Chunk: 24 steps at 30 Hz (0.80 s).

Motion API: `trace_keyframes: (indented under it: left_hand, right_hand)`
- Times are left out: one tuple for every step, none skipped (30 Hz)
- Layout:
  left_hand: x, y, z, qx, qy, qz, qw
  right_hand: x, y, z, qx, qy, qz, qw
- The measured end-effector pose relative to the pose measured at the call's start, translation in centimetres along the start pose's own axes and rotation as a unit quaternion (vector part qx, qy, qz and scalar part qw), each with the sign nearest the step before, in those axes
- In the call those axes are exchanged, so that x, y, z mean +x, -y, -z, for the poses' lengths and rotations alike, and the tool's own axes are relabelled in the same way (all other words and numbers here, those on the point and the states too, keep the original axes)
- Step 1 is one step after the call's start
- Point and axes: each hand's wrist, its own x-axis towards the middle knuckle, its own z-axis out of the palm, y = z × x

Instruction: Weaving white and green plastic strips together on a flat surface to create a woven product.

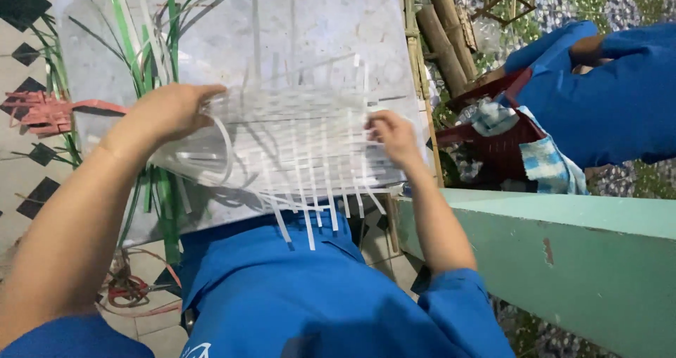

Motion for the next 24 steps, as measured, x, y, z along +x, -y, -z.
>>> trace_keyframes:
  left_hand:
    - [-0.2, -0.2, 0.0, -0.002, 0.001, 0.001, 1.000]
    - [-0.4, -0.2, 0.4, -0.039, -0.017, 0.008, 0.999]
    - [-0.6, -0.4, 0.8, -0.076, -0.036, 0.015, 0.996]
    - [-0.5, -0.4, 0.5, -0.075, -0.036, 0.018, 0.996]
    - [-0.4, -0.4, 0.2, -0.062, -0.049, 0.018, 0.997]
    - [-0.3, -0.6, -0.1, -0.048, -0.058, 0.015, 0.997]
    - [-1.9, -1.4, 0.3, -0.046, -0.055, 0.015, 0.997]
    - [-3.2, -2.3, 0.9, -0.031, -0.107, 0.025, 0.994]
    - [-4.5, -3.3, 1.6, -0.017, -0.158, 0.034, 0.987]
    - [-5.9, -3.8, 0.4, -0.013, -0.161, 0.028, 0.986]
    - [-7.1, -4.2, -0.8, 0.027, -0.358, -0.041, 0.932]
    - [-8.5, -4.6, -2.3, 0.062, -0.536, -0.106, 0.835]
    - [-7.6, -6.8, -2.4, 0.062, -0.535, -0.114, 0.835]
    - [-7.1, -9.0, -3.0, 0.026, -0.520, -0.249, 0.817]
    - [-6.8, -11.2, -3.7, -0.014, -0.497, -0.378, 0.781]
    - [-4.7, -12.5, -4.8, -0.015, -0.497, -0.376, 0.782]
    - [-2.6, -13.8, -5.8, -0.001, -0.362, -0.365, 0.857]
    - [-0.3, -15.1, -6.5, 0.016, -0.223, -0.349, 0.910]
    - [2.1, -15.2, -6.9, 0.017, -0.227, -0.349, 0.909]
    - [4.3, -15.3, -7.5, 0.025, -0.220, -0.317, 0.922]
    - [6.6, -15.4, -8.1, 0.032, -0.213, -0.285, 0.934]
    - [7.9, -14.9, -8.8, 0.031, -0.214, -0.283, 0.934]
    - [9.2, -14.3, -9.4, 0.033, -0.306, -0.269, 0.913]
    - [10.5, -13.7, -10.0, 0.036, -0.395, -0.252, 0.883]
  right_hand:
    - [0.4, -0.8, -0.7, -0.002, 0.002, 0.000, 1.000]
    - [1.1, -1.5, -1.5, -0.004, -0.006, 0.071, 0.997]
    - [1.8, -2.2, -2.2, -0.007, -0.013, 0.142, 0.990]
    - [2.8, -1.6, -2.1, -0.006, -0.011, 0.144, 0.990]
    - [3.8, -1.0, -2.0, -0.072, -0.038, 0.206, 0.975]
    - [4.5, -0.7, -1.8, -0.137, -0.067, 0.262, 0.953]
    - [6.2, -0.7, -1.8, -0.135, -0.068, 0.259, 0.954]
    - [7.9, -0.7, -1.3, -0.120, -0.090, 0.297, 0.943]
    - [9.7, -0.6, -0.8, -0.105, -0.113, 0.333, 0.930]
    - [10.8, 0.1, -0.2, -0.105, -0.120, 0.334, 0.929]
    - [11.9, 0.7, 0.4, -0.078, -0.115, 0.270, 0.953]
    - [12.6, 1.0, 0.9, -0.051, -0.108, 0.202, 0.972]
    - [14.0, 1.7, 1.2, -0.050, -0.114, 0.198, 0.972]
    - [15.0, 1.8, 1.1, -0.065, -0.079, 0.185, 0.977]
    - [15.9, 2.0, 1.0, -0.079, -0.044, 0.171, 0.981]
    - [17.5, 0.8, 0.1, -0.080, -0.041, 0.171, 0.981]
    - [18.9, -0.3, -0.7, -0.109, -0.031, 0.154, 0.981]
    - [20.7, -0.9, -1.3, -0.139, -0.026, 0.141, 0.980]
    - [20.0, -0.3, -1.3, -0.140, -0.028, 0.144, 0.979]
    - [19.0, 0.1, -1.4, -0.157, -0.014, 0.182, 0.971]
    - [18.0, 0.4, -1.6, -0.173, 0.002, 0.219, 0.960]
    - [16.7, 1.2, -1.3, -0.174, 0.004, 0.220, 0.960]
    - [15.5, 2.0, -1.1, -0.179, -0.011, 0.215, 0.960]
    - [14.1, 2.8, -0.8, -0.183, -0.026, 0.210, 0.960]
